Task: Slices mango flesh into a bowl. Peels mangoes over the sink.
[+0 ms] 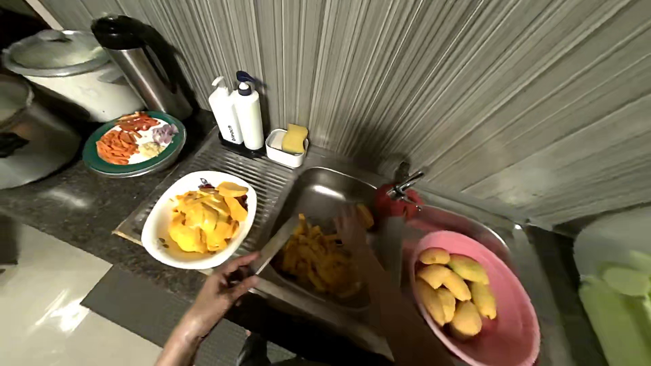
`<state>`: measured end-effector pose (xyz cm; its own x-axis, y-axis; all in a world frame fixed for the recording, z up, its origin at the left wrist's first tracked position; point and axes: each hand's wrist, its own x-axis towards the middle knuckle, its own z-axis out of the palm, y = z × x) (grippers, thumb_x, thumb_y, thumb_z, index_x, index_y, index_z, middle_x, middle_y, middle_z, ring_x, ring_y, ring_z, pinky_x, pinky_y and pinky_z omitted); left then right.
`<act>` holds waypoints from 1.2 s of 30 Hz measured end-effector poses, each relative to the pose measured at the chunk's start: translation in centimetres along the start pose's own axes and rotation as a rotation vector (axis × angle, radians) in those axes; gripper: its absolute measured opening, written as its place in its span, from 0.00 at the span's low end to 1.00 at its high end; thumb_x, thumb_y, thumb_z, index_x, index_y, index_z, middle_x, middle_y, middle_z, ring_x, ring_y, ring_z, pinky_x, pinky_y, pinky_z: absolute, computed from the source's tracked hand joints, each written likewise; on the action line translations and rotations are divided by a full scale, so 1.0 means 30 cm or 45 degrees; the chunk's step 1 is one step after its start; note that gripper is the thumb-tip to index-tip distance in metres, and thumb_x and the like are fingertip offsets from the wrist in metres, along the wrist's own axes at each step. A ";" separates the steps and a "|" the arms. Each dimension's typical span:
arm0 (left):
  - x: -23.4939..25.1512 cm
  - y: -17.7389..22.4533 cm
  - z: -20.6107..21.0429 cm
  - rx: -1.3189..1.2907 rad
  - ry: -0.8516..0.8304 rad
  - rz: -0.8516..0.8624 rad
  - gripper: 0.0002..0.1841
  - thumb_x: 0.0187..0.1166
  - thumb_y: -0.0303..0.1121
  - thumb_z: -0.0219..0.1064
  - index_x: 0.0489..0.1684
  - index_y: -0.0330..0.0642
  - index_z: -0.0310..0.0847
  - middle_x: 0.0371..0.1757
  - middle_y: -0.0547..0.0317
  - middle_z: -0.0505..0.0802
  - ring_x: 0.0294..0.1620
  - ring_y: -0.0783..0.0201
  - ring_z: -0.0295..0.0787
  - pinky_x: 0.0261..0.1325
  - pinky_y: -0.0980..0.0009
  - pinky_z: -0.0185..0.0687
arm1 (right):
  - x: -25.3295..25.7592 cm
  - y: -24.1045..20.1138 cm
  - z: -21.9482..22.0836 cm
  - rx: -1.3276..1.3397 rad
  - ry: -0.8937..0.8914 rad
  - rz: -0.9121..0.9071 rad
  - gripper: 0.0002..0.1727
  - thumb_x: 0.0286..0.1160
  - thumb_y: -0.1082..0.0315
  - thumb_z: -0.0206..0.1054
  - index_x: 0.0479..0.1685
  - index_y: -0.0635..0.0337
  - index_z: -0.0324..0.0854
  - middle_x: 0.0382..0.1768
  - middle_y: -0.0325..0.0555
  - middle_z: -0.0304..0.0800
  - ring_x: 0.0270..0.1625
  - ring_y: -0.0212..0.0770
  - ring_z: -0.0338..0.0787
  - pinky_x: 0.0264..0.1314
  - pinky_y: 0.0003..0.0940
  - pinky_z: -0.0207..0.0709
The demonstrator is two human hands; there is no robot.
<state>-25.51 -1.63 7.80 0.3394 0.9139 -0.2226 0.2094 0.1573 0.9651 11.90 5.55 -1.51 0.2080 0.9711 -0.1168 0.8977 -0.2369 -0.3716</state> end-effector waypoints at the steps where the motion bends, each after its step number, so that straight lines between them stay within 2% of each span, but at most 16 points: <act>1: 0.008 -0.002 0.097 -0.015 -0.042 -0.009 0.27 0.72 0.40 0.77 0.74 0.48 0.83 0.59 0.59 0.93 0.45 0.65 0.92 0.43 0.68 0.90 | 0.050 0.075 0.002 -0.081 -0.049 0.125 0.36 0.82 0.56 0.62 0.86 0.68 0.64 0.87 0.72 0.57 0.88 0.71 0.60 0.87 0.64 0.58; 3: 0.007 0.000 0.276 -0.063 -0.109 -0.032 0.27 0.74 0.36 0.76 0.74 0.47 0.82 0.64 0.59 0.92 0.53 0.65 0.92 0.54 0.65 0.91 | 0.129 0.178 0.025 -0.195 -0.150 0.254 0.41 0.76 0.63 0.66 0.91 0.65 0.55 0.87 0.73 0.54 0.85 0.74 0.62 0.80 0.69 0.64; 6: -0.011 -0.008 0.470 -0.128 -0.189 -0.045 0.26 0.74 0.34 0.77 0.74 0.46 0.83 0.65 0.60 0.92 0.56 0.66 0.92 0.60 0.65 0.89 | 0.191 0.258 0.061 -0.356 -0.242 0.206 0.41 0.69 0.74 0.69 0.89 0.58 0.61 0.85 0.75 0.58 0.82 0.77 0.64 0.76 0.74 0.63; 8: -0.025 -0.016 0.534 -0.140 -0.215 -0.103 0.26 0.74 0.35 0.77 0.74 0.49 0.83 0.65 0.60 0.92 0.58 0.65 0.91 0.62 0.64 0.89 | 0.202 0.267 0.047 -0.330 -0.334 0.192 0.40 0.67 0.70 0.73 0.86 0.51 0.66 0.87 0.73 0.54 0.82 0.77 0.64 0.74 0.74 0.67; 9: -0.032 -0.026 0.553 -0.152 -0.203 -0.135 0.26 0.74 0.36 0.77 0.74 0.49 0.83 0.64 0.60 0.92 0.56 0.65 0.92 0.60 0.64 0.90 | 0.200 0.275 0.035 -0.208 -0.364 0.194 0.41 0.66 0.65 0.75 0.86 0.53 0.67 0.86 0.72 0.56 0.81 0.76 0.66 0.74 0.72 0.68; 11: -0.038 -0.045 0.574 -0.204 -0.123 -0.219 0.25 0.76 0.38 0.76 0.74 0.51 0.83 0.59 0.59 0.93 0.40 0.67 0.90 0.39 0.68 0.88 | 0.194 0.298 0.028 0.349 -0.395 0.259 0.44 0.66 0.61 0.77 0.86 0.61 0.64 0.83 0.66 0.65 0.82 0.65 0.70 0.79 0.64 0.70; 12: -0.036 -0.056 0.581 -0.256 -0.070 -0.254 0.25 0.76 0.39 0.75 0.74 0.50 0.83 0.57 0.58 0.93 0.33 0.66 0.87 0.31 0.69 0.84 | 0.180 0.299 0.033 0.764 -0.394 0.350 0.42 0.69 0.64 0.76 0.85 0.63 0.63 0.79 0.66 0.72 0.78 0.61 0.76 0.75 0.59 0.74; 14: -0.017 -0.065 0.601 -0.303 0.031 -0.256 0.25 0.77 0.40 0.74 0.74 0.49 0.81 0.56 0.57 0.93 0.28 0.67 0.84 0.26 0.71 0.81 | 0.117 0.255 -0.004 1.503 -0.466 0.613 0.31 0.80 0.59 0.66 0.83 0.55 0.66 0.70 0.60 0.79 0.65 0.54 0.83 0.62 0.52 0.81; 16: 0.027 -0.050 0.638 -0.194 0.072 -0.118 0.27 0.76 0.39 0.75 0.76 0.48 0.80 0.58 0.60 0.92 0.37 0.69 0.89 0.36 0.72 0.87 | 0.050 0.179 -0.076 2.121 -0.544 0.764 0.19 0.85 0.51 0.56 0.63 0.54 0.74 0.46 0.51 0.86 0.40 0.45 0.88 0.38 0.40 0.86; 17: 0.056 -0.037 0.658 -0.101 0.055 -0.010 0.29 0.75 0.39 0.77 0.78 0.47 0.78 0.62 0.61 0.92 0.50 0.69 0.92 0.52 0.70 0.90 | 0.028 0.148 -0.097 2.402 -0.635 0.739 0.23 0.86 0.45 0.49 0.55 0.56 0.74 0.37 0.50 0.86 0.34 0.45 0.88 0.32 0.40 0.85; 19: 0.122 -0.013 0.704 0.078 0.029 0.212 0.36 0.72 0.42 0.80 0.82 0.45 0.73 0.66 0.58 0.91 0.62 0.67 0.90 0.66 0.66 0.88 | 0.000 0.093 -0.110 2.689 -0.795 0.611 0.40 0.82 0.29 0.38 0.45 0.61 0.75 0.29 0.51 0.87 0.27 0.46 0.89 0.26 0.39 0.86; 22: 0.201 0.033 0.745 0.328 0.042 0.441 0.41 0.72 0.48 0.79 0.88 0.48 0.68 0.72 0.55 0.88 0.68 0.67 0.86 0.74 0.66 0.82 | -0.053 0.015 -0.156 2.801 -0.697 0.546 0.40 0.82 0.30 0.34 0.42 0.60 0.75 0.26 0.50 0.87 0.25 0.46 0.89 0.25 0.40 0.84; 25: 0.236 0.057 0.743 0.447 0.063 0.549 0.39 0.77 0.51 0.74 0.89 0.52 0.66 0.75 0.52 0.86 0.73 0.64 0.84 0.77 0.62 0.78 | -0.081 -0.002 -0.188 2.892 -0.703 0.483 0.42 0.81 0.30 0.29 0.44 0.60 0.75 0.30 0.51 0.89 0.27 0.45 0.90 0.27 0.36 0.84; 30: 0.252 0.058 0.705 0.478 0.065 0.630 0.34 0.81 0.50 0.69 0.89 0.59 0.68 0.74 0.55 0.85 0.69 0.63 0.85 0.73 0.59 0.82 | -0.125 -0.033 -0.238 3.015 -0.564 0.577 0.32 0.84 0.38 0.41 0.53 0.60 0.71 0.37 0.54 0.87 0.35 0.47 0.91 0.35 0.38 0.88; 33: 0.240 0.059 0.694 0.487 0.017 0.634 0.34 0.81 0.53 0.69 0.89 0.61 0.67 0.77 0.56 0.84 0.71 0.63 0.85 0.73 0.55 0.82 | -0.129 -0.032 -0.230 2.879 -0.592 0.429 0.39 0.83 0.35 0.30 0.49 0.63 0.72 0.33 0.52 0.87 0.31 0.45 0.90 0.32 0.36 0.86; 36: 0.244 0.055 0.694 0.456 -0.006 0.646 0.35 0.81 0.53 0.68 0.90 0.63 0.65 0.77 0.55 0.84 0.70 0.60 0.86 0.70 0.52 0.83 | -0.116 -0.014 -0.228 2.783 -0.607 0.324 0.41 0.84 0.38 0.23 0.58 0.65 0.70 0.36 0.52 0.87 0.34 0.44 0.89 0.35 0.36 0.85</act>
<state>-3.59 -2.48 4.91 0.4814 0.8400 0.2504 0.3150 -0.4324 0.8449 13.46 2.45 5.36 -0.1665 0.9291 -0.3303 -0.8652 -0.2983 -0.4030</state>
